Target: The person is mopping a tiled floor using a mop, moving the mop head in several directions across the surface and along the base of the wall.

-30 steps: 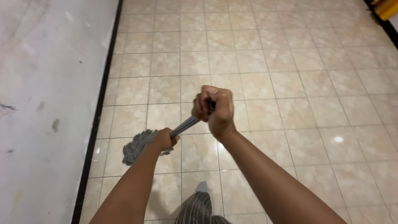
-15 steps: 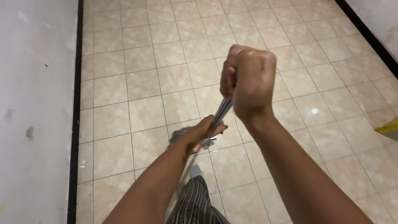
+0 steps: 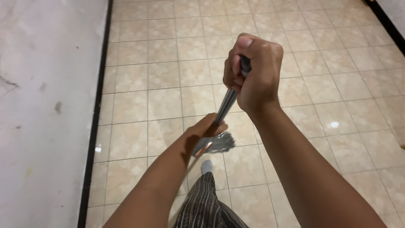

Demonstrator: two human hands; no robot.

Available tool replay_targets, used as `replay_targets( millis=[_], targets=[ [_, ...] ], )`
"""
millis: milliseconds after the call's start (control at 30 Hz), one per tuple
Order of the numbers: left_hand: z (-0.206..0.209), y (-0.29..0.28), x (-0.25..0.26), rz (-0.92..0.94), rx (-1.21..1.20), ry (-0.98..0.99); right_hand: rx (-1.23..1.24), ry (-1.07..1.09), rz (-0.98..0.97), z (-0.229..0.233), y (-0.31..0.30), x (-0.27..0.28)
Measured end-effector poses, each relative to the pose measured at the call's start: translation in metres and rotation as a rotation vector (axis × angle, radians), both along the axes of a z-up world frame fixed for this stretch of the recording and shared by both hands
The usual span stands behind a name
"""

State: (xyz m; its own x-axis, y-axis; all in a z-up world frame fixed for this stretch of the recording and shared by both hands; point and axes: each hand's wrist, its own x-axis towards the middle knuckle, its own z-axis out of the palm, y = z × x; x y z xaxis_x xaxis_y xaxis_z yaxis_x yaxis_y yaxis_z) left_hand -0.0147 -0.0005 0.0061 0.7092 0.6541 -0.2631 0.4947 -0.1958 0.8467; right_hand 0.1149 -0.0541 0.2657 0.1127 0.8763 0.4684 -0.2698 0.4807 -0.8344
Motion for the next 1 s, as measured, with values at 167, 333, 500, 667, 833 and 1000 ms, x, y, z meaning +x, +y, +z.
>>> replay_targets(
  millis=[167, 333, 500, 667, 833, 1000],
  targets=[
    [0.002, 0.002, -0.071, 0.109, -0.022, 0.136, -0.018, 0.130, 0.075, -0.019, 0.010, -0.028],
    [-0.038, 0.009, -0.132, 0.248, 0.090, 0.481, -0.090, 0.203, 0.179, -0.053, 0.005, -0.052],
    [-0.071, -0.005, -0.169, 0.412, 0.038, 0.509, -0.141, 0.092, 0.153, -0.084, -0.013, -0.065],
    [-0.071, -0.011, -0.153, 0.419, 0.017, 0.417, -0.124, 0.032, 0.073, -0.075, -0.017, -0.058],
    [-0.060, -0.004, -0.105, 0.224, -0.106, 0.250, -0.051, -0.027, -0.001, -0.035, -0.020, -0.042],
    [-0.045, -0.015, -0.046, 0.052, -0.081, 0.054, 0.019, -0.128, -0.077, -0.002, -0.027, -0.034]
  ],
)
